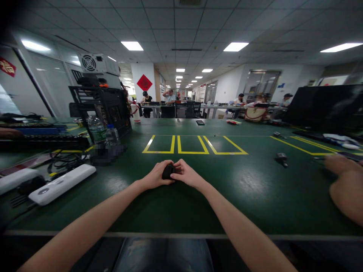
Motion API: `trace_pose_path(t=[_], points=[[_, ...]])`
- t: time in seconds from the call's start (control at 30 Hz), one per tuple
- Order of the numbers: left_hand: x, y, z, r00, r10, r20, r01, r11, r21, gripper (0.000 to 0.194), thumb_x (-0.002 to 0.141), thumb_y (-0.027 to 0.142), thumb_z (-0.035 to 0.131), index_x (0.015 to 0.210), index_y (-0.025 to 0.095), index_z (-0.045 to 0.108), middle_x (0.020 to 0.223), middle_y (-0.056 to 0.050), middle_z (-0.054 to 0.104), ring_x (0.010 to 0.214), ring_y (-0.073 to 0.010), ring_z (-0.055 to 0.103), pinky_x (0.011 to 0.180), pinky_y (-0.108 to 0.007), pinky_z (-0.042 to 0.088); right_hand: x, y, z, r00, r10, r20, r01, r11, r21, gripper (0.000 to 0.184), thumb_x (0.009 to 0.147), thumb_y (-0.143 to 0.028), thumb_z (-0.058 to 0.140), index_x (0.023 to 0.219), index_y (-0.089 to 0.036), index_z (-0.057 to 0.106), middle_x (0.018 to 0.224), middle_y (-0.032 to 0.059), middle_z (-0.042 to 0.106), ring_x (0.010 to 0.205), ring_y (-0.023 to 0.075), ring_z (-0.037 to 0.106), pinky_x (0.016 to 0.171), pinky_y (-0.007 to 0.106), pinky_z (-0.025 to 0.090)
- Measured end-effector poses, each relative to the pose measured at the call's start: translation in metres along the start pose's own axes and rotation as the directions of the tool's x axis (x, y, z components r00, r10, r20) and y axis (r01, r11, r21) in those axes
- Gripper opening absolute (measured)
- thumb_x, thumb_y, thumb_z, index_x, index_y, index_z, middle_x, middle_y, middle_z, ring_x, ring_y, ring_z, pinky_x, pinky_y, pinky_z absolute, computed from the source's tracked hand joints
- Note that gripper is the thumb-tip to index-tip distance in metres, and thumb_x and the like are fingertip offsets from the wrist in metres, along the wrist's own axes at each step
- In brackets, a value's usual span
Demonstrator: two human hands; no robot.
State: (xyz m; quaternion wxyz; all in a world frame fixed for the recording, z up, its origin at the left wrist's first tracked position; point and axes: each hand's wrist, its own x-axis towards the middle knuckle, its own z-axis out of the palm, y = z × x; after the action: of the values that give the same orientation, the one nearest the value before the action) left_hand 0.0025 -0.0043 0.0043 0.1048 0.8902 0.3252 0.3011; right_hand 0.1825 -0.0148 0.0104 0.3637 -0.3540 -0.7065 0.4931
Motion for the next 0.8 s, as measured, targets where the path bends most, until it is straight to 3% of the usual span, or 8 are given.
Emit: trace_pose_path(t=[0.17, 0.3, 0.57, 0.8], points=[[0.0000, 0.0006, -0.0005, 1.000, -0.001, 0.007, 0.002, 1.000, -0.008, 0.064, 0.063, 0.037, 0.063, 0.116, 0.022, 0.031, 0.112, -0.007, 0.046, 0.104, -0.0237, 0.044, 0.088, -0.038, 0.031, -0.0017, -0.0051, 0.0054, 0.994, 0.096, -0.050, -0.092, 0.994, 0.065, 0.027, 0.073, -0.040, 0.052, 0.090, -0.021, 0.043, 0.077, 0.0002, 0.055, 0.079, 0.0152, 0.055, 0.077, 0.039, 0.045], [-0.0005, -0.0006, 0.0003, 1.000, -0.004, 0.002, 0.004, 1.000, -0.002, 0.062, 0.063, 0.037, 0.062, 0.115, 0.022, 0.031, 0.111, -0.007, 0.046, 0.103, -0.0234, 0.044, 0.087, -0.037, 0.032, -0.0018, -0.0063, 0.0071, 0.986, 0.164, -0.035, -0.156, 0.973, 0.172, 0.028, 0.072, -0.037, 0.054, 0.092, -0.021, 0.043, 0.089, 0.0026, 0.054, 0.090, 0.0174, 0.053, 0.077, 0.038, 0.047], [-0.0004, -0.0010, 0.0007, 1.000, 0.005, -0.006, -0.005, 1.000, 0.005, 0.063, 0.063, 0.038, 0.062, 0.116, 0.020, 0.031, 0.111, -0.007, 0.046, 0.102, -0.0231, 0.045, 0.087, -0.037, 0.032, -0.0028, -0.0012, 0.0003, 0.998, 0.063, -0.003, -0.062, 0.993, 0.096, 0.043, 0.059, -0.027, 0.069, 0.092, -0.021, 0.042, 0.092, 0.0014, 0.054, 0.087, 0.0165, 0.055, 0.083, 0.040, 0.042], [-0.0009, 0.0001, -0.0007, 1.000, 0.017, -0.002, -0.017, 1.000, -0.004, 0.063, 0.064, 0.039, 0.062, 0.116, 0.021, 0.031, 0.110, -0.007, 0.046, 0.101, -0.0224, 0.045, 0.087, -0.036, 0.032, -0.0013, -0.0023, 0.0052, 0.991, 0.122, -0.049, -0.113, 0.980, 0.162, 0.029, 0.071, -0.042, 0.054, 0.090, -0.022, 0.044, 0.082, 0.0006, 0.055, 0.085, 0.0160, 0.054, 0.078, 0.039, 0.045]])
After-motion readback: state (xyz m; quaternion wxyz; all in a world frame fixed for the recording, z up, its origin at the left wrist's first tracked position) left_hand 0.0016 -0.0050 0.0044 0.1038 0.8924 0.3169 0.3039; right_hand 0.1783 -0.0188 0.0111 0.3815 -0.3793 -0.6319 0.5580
